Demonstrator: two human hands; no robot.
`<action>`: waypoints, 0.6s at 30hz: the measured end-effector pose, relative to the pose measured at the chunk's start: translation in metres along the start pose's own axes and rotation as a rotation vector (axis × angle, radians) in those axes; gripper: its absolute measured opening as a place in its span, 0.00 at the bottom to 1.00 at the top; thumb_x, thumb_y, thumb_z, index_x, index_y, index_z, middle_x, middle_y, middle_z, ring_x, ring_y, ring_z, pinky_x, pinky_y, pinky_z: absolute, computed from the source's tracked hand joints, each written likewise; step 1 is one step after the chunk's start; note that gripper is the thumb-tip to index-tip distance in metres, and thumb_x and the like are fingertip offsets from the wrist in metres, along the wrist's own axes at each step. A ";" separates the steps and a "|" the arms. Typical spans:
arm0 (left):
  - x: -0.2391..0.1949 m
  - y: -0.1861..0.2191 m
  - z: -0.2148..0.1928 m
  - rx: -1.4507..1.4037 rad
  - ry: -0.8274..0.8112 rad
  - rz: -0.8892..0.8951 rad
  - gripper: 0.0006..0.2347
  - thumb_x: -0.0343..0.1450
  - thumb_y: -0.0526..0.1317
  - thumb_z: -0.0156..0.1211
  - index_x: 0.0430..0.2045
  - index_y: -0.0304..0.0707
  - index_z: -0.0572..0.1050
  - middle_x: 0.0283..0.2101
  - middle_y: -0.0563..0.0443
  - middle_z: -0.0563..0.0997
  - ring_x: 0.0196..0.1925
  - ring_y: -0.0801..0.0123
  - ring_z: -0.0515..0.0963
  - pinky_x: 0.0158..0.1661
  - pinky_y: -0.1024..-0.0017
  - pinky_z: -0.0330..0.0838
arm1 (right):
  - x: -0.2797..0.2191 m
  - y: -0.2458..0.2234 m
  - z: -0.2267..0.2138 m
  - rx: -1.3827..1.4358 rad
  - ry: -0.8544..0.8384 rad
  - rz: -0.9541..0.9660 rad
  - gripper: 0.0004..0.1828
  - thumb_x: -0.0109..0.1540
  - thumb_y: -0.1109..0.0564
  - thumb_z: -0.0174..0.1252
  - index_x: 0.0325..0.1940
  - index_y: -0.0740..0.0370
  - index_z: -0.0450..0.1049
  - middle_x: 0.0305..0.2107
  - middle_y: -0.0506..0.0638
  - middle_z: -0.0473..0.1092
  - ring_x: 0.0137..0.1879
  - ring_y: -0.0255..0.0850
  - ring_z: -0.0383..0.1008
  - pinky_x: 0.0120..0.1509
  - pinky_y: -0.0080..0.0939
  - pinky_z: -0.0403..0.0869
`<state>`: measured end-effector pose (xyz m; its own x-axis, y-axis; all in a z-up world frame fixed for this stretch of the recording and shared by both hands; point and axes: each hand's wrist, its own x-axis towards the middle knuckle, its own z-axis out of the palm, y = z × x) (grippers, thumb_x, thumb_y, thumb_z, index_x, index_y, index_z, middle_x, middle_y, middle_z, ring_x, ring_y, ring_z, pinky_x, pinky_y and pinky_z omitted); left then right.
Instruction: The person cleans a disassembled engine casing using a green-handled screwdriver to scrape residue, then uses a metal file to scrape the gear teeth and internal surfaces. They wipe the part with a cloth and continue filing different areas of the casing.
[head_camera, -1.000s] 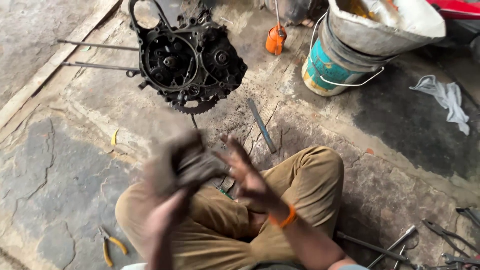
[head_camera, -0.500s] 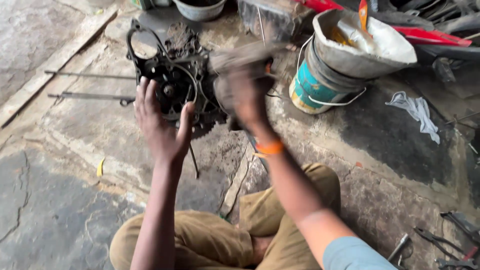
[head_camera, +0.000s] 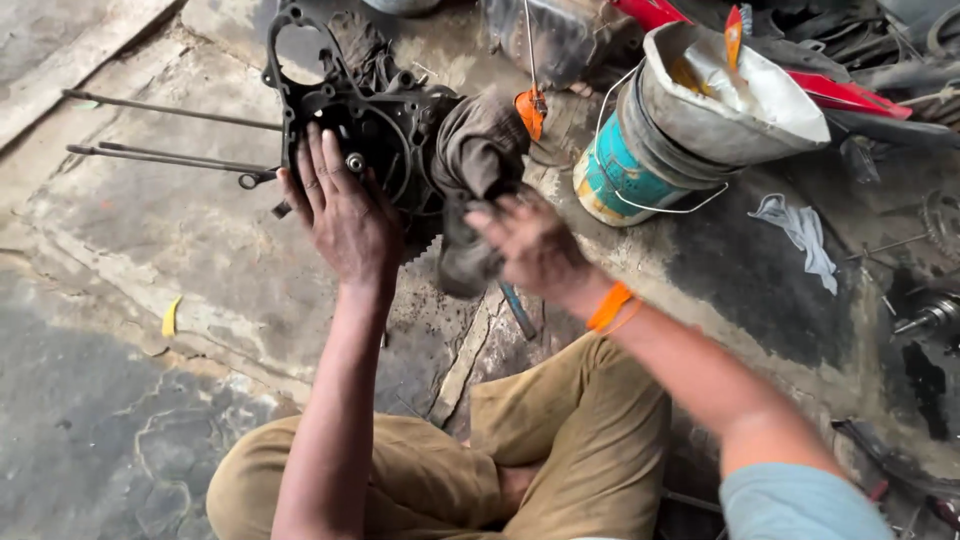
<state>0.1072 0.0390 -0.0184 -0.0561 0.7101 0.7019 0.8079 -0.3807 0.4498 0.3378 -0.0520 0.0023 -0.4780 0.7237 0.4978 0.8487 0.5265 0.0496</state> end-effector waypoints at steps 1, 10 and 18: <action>-0.002 0.000 -0.003 0.000 0.003 0.004 0.22 0.83 0.42 0.48 0.70 0.29 0.58 0.74 0.38 0.65 0.78 0.49 0.61 0.76 0.49 0.40 | -0.010 0.019 0.001 -0.002 0.005 0.001 0.21 0.68 0.65 0.55 0.65 0.59 0.69 0.54 0.57 0.72 0.64 0.52 0.71 0.72 0.55 0.69; -0.004 0.003 -0.003 -0.012 -0.004 0.013 0.21 0.81 0.39 0.49 0.68 0.27 0.60 0.73 0.36 0.65 0.78 0.46 0.58 0.76 0.48 0.39 | 0.029 0.085 -0.127 -0.517 0.059 0.408 0.19 0.51 0.60 0.61 0.47 0.63 0.76 0.25 0.61 0.74 0.33 0.57 0.75 0.53 0.62 0.70; -0.002 0.002 0.003 0.025 0.010 0.042 0.18 0.82 0.41 0.49 0.64 0.29 0.64 0.72 0.35 0.67 0.78 0.45 0.59 0.76 0.49 0.40 | 0.098 0.007 0.041 0.689 0.299 0.836 0.18 0.70 0.55 0.50 0.63 0.60 0.72 0.48 0.50 0.78 0.45 0.39 0.78 0.49 0.41 0.75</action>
<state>0.1108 0.0381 -0.0203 -0.0279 0.6876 0.7256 0.8241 -0.3950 0.4059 0.2874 0.0405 0.0158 0.3348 0.8776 0.3431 0.5267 0.1276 -0.8404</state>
